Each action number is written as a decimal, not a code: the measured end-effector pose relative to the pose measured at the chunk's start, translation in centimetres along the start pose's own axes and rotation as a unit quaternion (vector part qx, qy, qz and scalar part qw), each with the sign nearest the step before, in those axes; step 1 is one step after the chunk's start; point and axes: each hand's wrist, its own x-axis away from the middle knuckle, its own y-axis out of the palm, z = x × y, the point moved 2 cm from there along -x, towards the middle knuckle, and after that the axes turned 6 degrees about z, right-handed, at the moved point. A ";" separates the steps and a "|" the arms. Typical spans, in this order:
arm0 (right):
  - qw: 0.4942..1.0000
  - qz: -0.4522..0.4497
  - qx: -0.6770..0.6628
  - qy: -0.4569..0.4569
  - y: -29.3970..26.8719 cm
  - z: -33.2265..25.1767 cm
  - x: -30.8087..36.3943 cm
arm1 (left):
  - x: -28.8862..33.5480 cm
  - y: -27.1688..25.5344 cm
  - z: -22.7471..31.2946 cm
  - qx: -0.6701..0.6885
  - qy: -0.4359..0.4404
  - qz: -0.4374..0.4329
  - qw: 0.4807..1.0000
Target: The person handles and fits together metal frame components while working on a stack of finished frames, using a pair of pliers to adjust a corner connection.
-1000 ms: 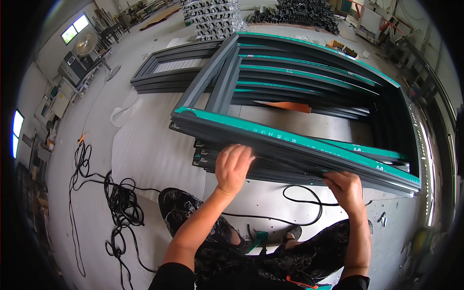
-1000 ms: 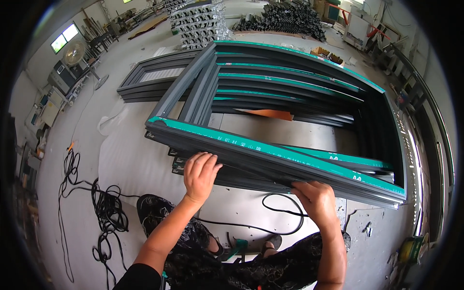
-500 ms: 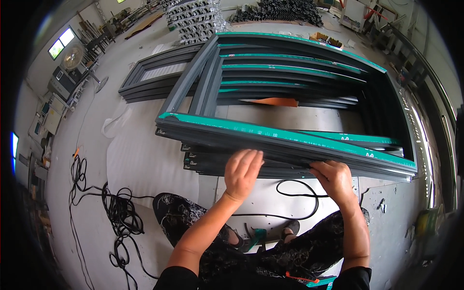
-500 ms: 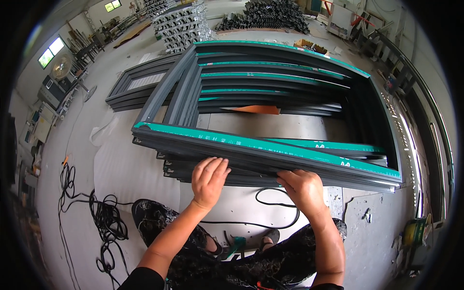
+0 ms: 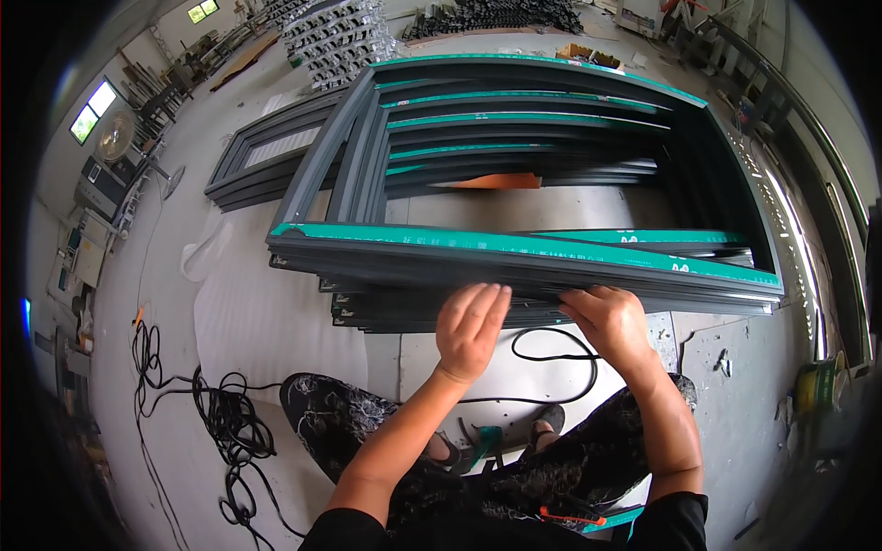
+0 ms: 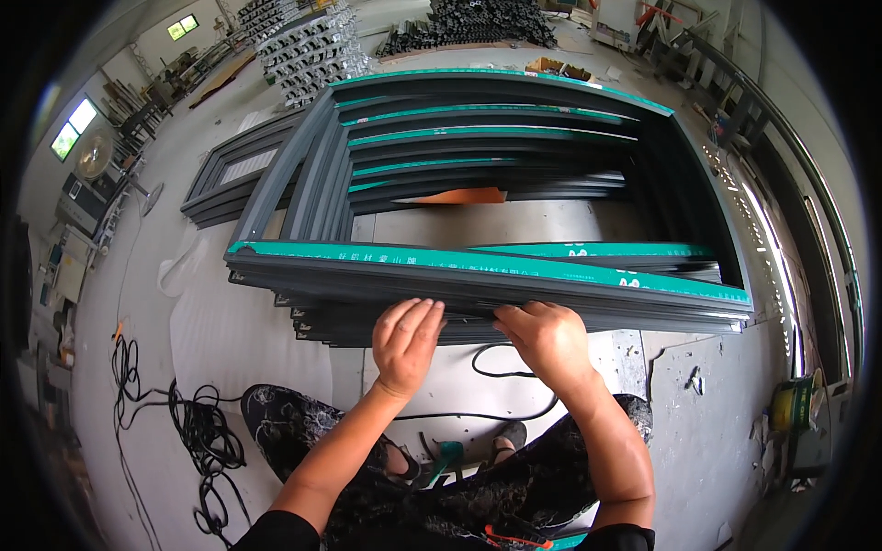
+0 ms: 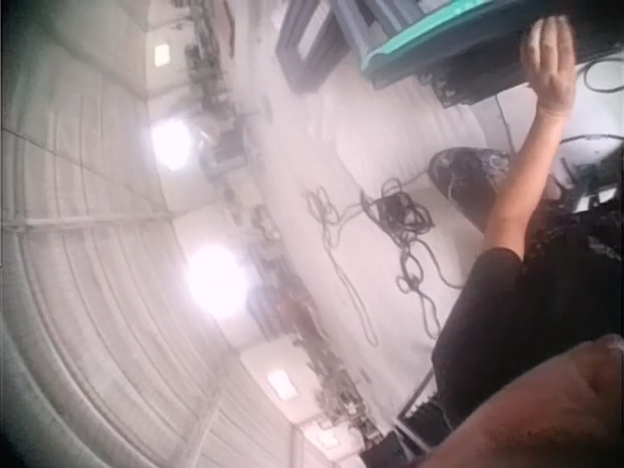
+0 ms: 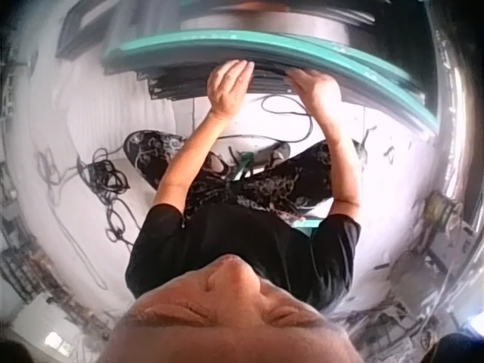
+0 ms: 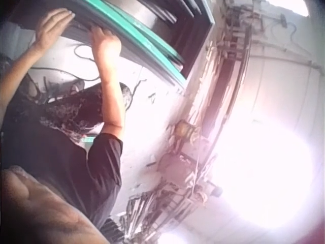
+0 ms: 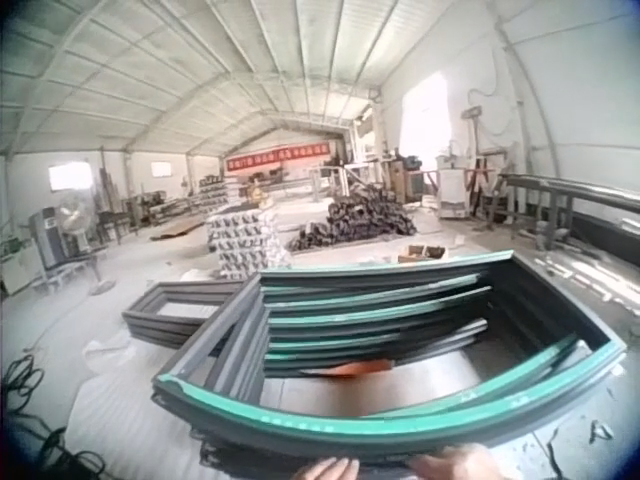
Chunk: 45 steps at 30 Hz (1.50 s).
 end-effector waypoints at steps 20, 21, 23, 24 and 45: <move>0.962 0.116 -0.031 0.246 -12.3 10.9 8.0 | 0.4 0.8 0.7 -0.022 -0.005 0.031 0.999; 0.958 0.124 -0.050 0.255 -12.2 11.3 8.4 | 0.1 0.9 1.0 -0.039 -0.011 0.017 0.999; 0.945 0.151 -0.087 0.276 -11.7 12.2 9.2 | -0.7 1.3 2.3 -0.018 -0.002 0.007 1.000; 0.945 0.150 -0.089 0.277 -11.7 12.4 9.3 | -1.1 1.3 3.0 -0.006 0.006 -0.003 1.000; 0.951 0.073 -0.058 0.294 -11.5 11.8 9.7 | -1.1 5.1 6.2 0.070 0.028 0.039 0.996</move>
